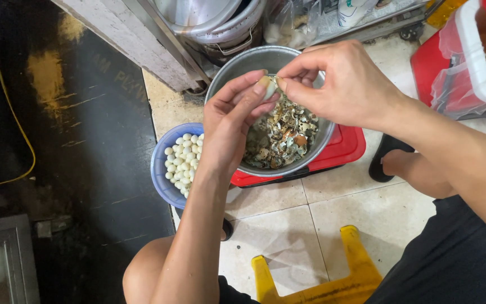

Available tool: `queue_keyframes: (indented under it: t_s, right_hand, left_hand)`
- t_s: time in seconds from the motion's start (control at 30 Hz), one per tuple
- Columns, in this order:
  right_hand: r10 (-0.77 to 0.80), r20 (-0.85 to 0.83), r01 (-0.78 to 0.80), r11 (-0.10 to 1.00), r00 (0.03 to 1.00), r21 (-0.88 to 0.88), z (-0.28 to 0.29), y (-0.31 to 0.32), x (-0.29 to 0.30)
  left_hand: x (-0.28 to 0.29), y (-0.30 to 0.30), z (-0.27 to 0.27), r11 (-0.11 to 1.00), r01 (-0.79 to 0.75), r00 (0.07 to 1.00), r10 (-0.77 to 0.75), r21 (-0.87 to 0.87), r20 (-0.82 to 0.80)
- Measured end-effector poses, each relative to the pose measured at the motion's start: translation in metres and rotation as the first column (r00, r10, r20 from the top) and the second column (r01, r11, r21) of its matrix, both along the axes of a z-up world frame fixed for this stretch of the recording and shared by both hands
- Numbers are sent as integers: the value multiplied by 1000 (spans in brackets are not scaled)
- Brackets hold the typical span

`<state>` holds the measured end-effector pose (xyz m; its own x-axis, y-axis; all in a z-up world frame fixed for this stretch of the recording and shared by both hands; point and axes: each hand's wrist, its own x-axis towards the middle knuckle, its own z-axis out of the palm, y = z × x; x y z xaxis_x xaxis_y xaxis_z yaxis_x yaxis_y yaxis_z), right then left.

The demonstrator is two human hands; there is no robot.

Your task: Peeling shells off boiled quail eggs and placing them in a bowl.

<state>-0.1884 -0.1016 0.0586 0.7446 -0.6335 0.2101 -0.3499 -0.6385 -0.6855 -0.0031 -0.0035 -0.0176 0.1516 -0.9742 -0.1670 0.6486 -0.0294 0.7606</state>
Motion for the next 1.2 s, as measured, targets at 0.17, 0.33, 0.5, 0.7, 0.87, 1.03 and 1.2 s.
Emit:
queue_keyframes:
  t_s: [0.17,0.33,0.5,0.7,0.87,1.03,1.2]
  right_hand:
    - [-47,52,28,948,998,318,-16,-7,-2]
    - [-78,122,-18,772,989,635,-22,-15,-2]
    - [-82,108,20,874,991,486,-15,-12,-2]
    - [-74,-327,72,997,942,-17,-16,-10,3]
    - [95,-726,-169,985,681,-29,-84,-10,15]
    - [151,-713,-237,971,684,-22,-137,-20,39]
    - [105,-774,-263,961,624,-81,-153,-38,57]
  left_hand:
    - [1,2,5,1000,26,998,-26,-14,-59]
    - [3,3,5,997,60,992,-64,-41,-111]
    - [4,4,11,996,34,994,-43,-85,-100]
    - [8,-8,-34,940,-57,887,-108,338,448]
    - [0,-17,-118,953,-93,89,-279,287,956]
    - [0,-22,-153,927,30,-291,-351,375,890]
    - [8,-18,-48,932,-30,-184,-360,361,915]
